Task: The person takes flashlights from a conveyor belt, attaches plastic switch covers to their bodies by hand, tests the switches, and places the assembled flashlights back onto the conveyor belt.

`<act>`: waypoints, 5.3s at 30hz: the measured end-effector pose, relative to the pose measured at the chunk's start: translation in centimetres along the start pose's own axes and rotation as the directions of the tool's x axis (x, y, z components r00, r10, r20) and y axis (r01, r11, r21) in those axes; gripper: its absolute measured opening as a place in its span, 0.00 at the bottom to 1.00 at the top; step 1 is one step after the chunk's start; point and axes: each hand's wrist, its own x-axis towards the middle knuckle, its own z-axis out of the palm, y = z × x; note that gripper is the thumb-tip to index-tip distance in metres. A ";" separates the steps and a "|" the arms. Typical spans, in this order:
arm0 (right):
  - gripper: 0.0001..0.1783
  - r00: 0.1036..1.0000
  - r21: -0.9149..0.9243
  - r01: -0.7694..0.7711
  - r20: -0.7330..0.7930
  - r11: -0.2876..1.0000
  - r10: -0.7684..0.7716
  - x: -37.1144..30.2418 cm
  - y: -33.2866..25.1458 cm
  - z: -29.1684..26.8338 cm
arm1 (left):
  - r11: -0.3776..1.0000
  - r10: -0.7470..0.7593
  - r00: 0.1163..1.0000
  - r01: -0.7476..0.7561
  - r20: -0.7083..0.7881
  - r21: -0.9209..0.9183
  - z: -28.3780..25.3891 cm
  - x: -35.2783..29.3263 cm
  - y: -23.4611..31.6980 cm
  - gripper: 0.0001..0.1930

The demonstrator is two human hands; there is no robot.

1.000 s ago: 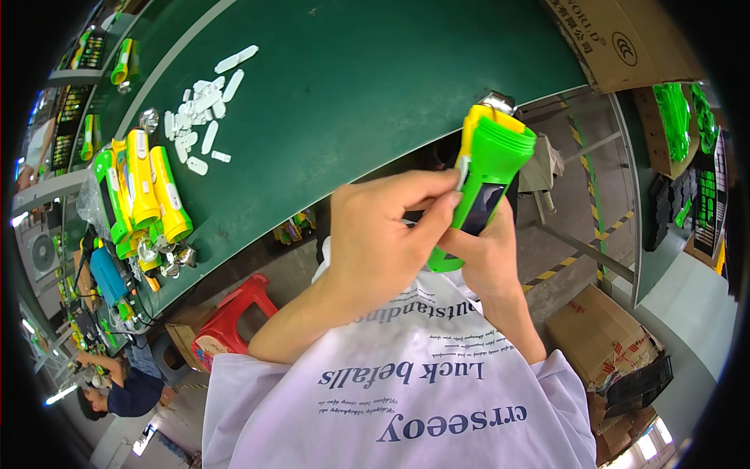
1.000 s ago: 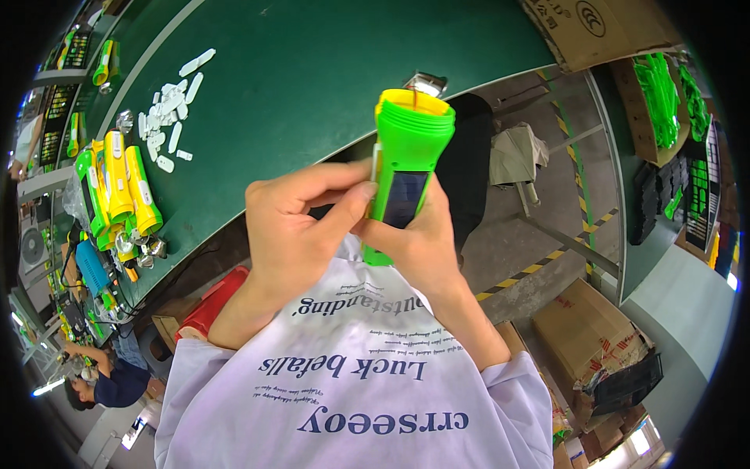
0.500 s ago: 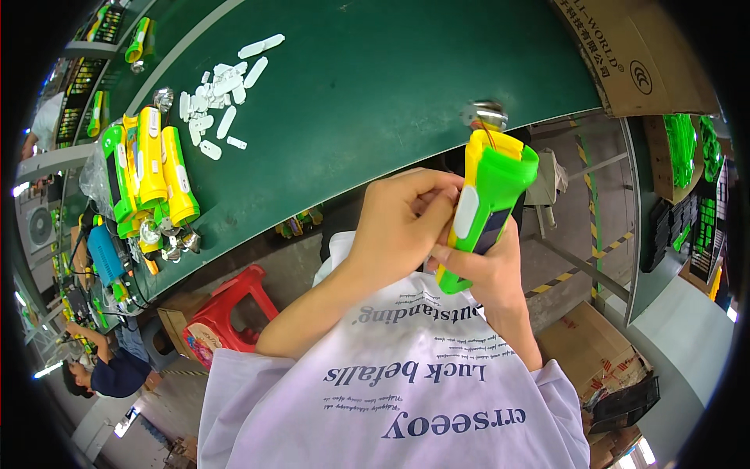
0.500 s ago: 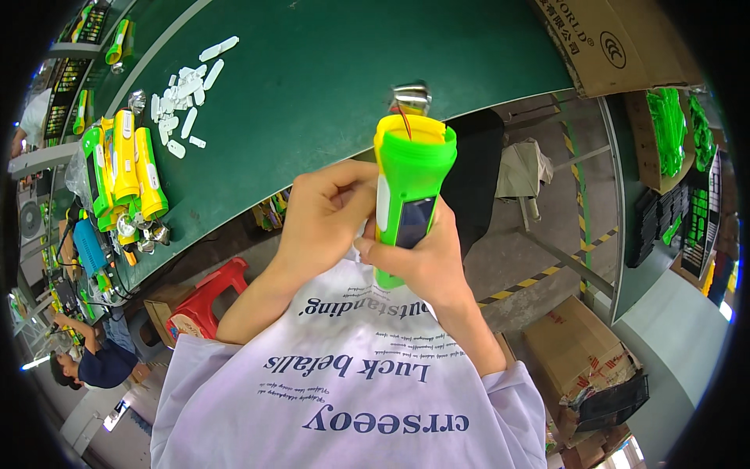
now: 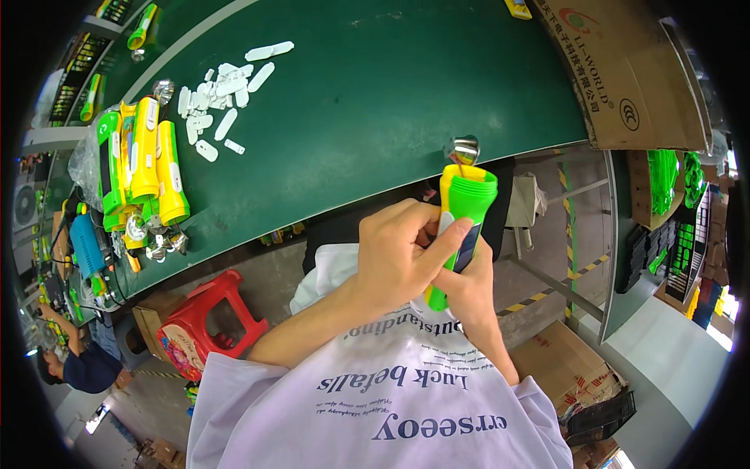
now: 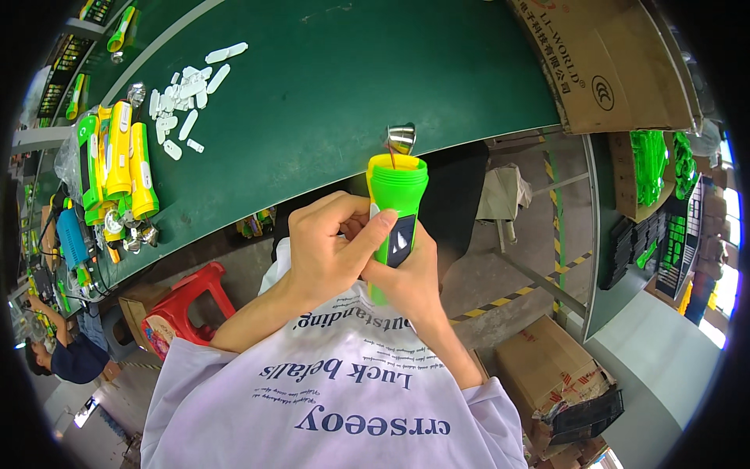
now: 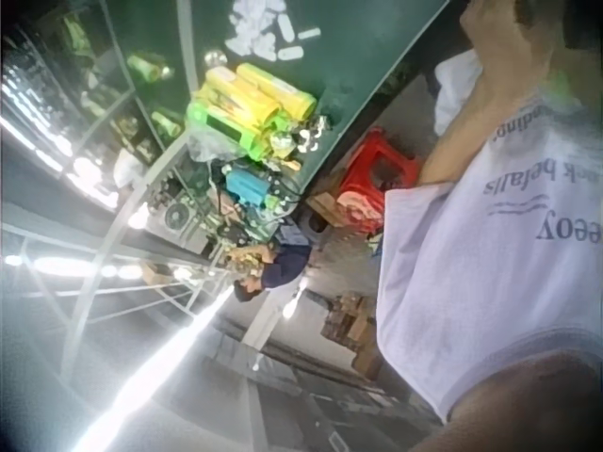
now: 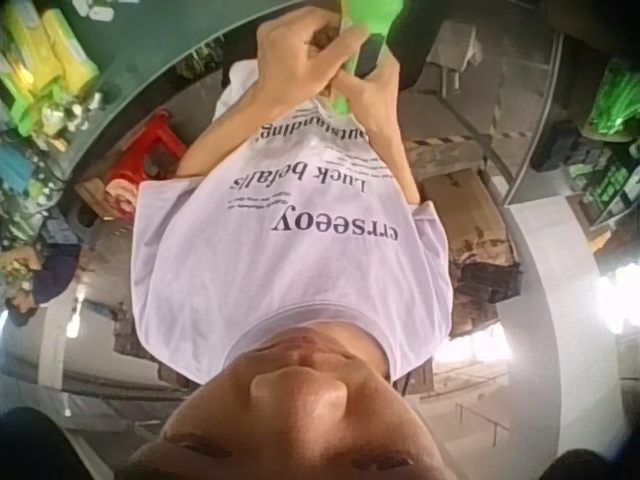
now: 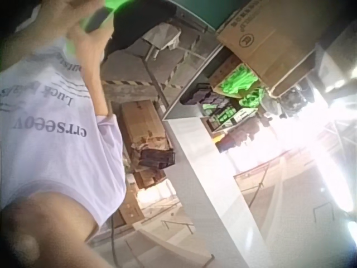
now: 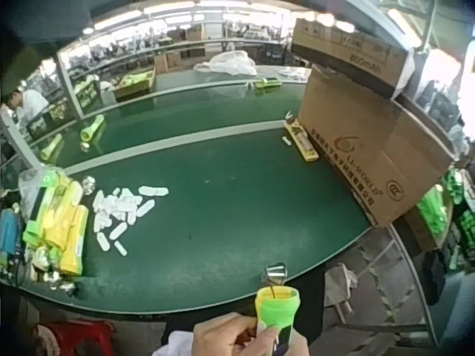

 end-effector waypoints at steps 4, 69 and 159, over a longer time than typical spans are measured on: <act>0.15 0.993 0.224 -0.111 -0.005 0.968 0.115 -0.7 0.6 0.0 | 0.985 0.123 0.988 -0.133 0.093 0.107 -1.5 0.4 0.8 0.10; 0.33 0.920 0.912 -0.238 0.322 0.334 -0.225 1.7 0.3 0.3 | 0.928 0.007 0.966 0.091 -0.260 0.361 -17.7 10.4 -1.8 0.05; 0.30 0.811 0.830 -0.462 0.538 0.313 -0.230 -0.1 0.7 0.0 | 0.805 -0.268 0.834 0.469 0.482 -0.364 -1.8 3.2 1.7 0.12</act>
